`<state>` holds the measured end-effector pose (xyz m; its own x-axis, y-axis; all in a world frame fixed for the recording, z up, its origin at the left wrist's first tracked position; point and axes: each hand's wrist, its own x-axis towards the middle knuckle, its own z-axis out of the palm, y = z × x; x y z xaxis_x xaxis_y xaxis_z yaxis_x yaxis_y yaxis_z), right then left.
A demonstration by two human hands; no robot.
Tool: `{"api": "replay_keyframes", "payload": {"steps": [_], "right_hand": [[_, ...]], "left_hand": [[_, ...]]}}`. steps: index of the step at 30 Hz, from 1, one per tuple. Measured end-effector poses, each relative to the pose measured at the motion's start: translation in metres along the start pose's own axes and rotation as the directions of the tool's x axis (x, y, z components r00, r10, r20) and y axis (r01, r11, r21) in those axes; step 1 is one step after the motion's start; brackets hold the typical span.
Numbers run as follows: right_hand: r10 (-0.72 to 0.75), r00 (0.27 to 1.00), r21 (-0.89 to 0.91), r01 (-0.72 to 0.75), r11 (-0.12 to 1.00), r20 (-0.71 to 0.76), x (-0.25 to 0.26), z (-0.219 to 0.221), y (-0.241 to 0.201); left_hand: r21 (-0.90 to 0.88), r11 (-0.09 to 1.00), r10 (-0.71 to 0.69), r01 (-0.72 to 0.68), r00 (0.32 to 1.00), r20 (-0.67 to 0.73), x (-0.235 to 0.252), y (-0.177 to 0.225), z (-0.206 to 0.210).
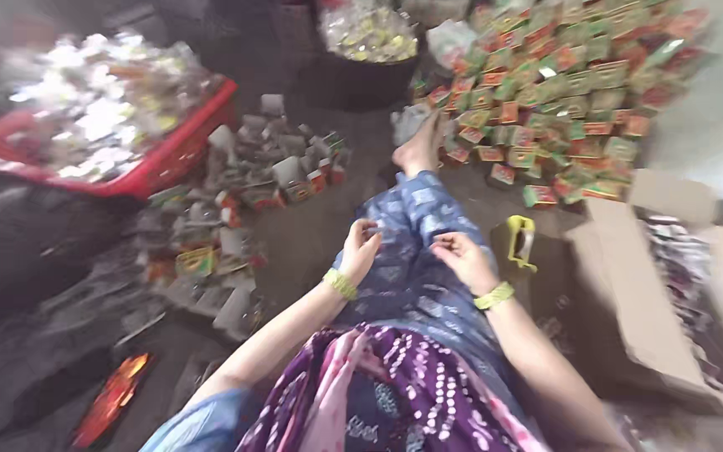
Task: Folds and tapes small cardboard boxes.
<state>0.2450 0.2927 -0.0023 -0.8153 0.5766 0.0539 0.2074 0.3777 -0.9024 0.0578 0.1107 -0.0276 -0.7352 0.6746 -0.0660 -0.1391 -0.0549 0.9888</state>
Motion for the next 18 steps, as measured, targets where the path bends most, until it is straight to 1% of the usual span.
{"api": "replay_keyframes", "payload": {"steps": [2, 4, 6, 8, 10, 12, 13, 14, 15, 16, 18], "right_hand": [[0.051, 0.998, 0.057, -0.049, 0.997, -0.032, -0.001, 0.002, -0.004], [0.049, 0.998, 0.097, -0.044, 0.994, -0.045, -0.002, 0.001, -0.003], [0.029, 0.998, 0.117, -0.023, 0.993, -0.052, -0.002, 0.002, -0.001], [0.01, 0.998, 0.134, -0.002, 0.991, -0.062, -0.002, 0.003, 0.001], [-0.003, 0.998, 0.153, 0.011, 0.988, -0.056, -0.002, 0.003, 0.002], [-0.003, 0.999, 0.173, 0.012, 0.985, -0.053, -0.003, 0.002, 0.003], [-0.005, 0.998, 0.182, 0.015, 0.983, -0.057, -0.003, 0.002, 0.003], [-0.009, 0.998, 0.189, 0.02, 0.982, -0.059, -0.004, 0.002, 0.003], [-0.01, 0.998, 0.195, 0.022, 0.981, -0.06, -0.004, 0.001, 0.004], [-0.012, 0.998, 0.192, 0.023, 0.981, -0.062, -0.004, 0.001, 0.004], [-0.017, 0.998, 0.188, 0.029, 0.982, -0.063, -0.005, 0.002, 0.004]], "left_hand": [[0.079, 0.995, -0.044, 0.057, 0.987, -0.157, 0.012, -0.005, -0.029], [0.235, 0.964, -0.046, 0.128, 0.943, -0.33, 0.022, -0.012, -0.06], [0.423, 0.88, 0.007, 0.215, 0.886, -0.464, 0.026, -0.013, -0.092], [0.542, 0.777, 0.049, 0.319, 0.829, -0.557, 0.027, -0.011, -0.119], [0.671, 0.612, 0.111, 0.418, 0.795, -0.596, 0.026, -0.01, -0.143], [0.783, 0.4, 0.154, 0.476, 0.808, -0.569, 0.025, -0.012, -0.166], [0.811, 0.304, 0.151, 0.5, 0.815, -0.559, 0.023, -0.012, -0.176], [0.816, 0.243, 0.145, 0.525, 0.812, -0.565, 0.022, -0.011, -0.185], [0.802, 0.209, 0.135, 0.559, 0.796, -0.59, 0.019, -0.009, -0.193], [0.781, 0.207, 0.133, 0.59, 0.774, -0.619, 0.016, -0.006, -0.2], [0.731, 0.252, 0.158, 0.634, 0.719, -0.677, 0.011, 0.003, -0.215]]}}
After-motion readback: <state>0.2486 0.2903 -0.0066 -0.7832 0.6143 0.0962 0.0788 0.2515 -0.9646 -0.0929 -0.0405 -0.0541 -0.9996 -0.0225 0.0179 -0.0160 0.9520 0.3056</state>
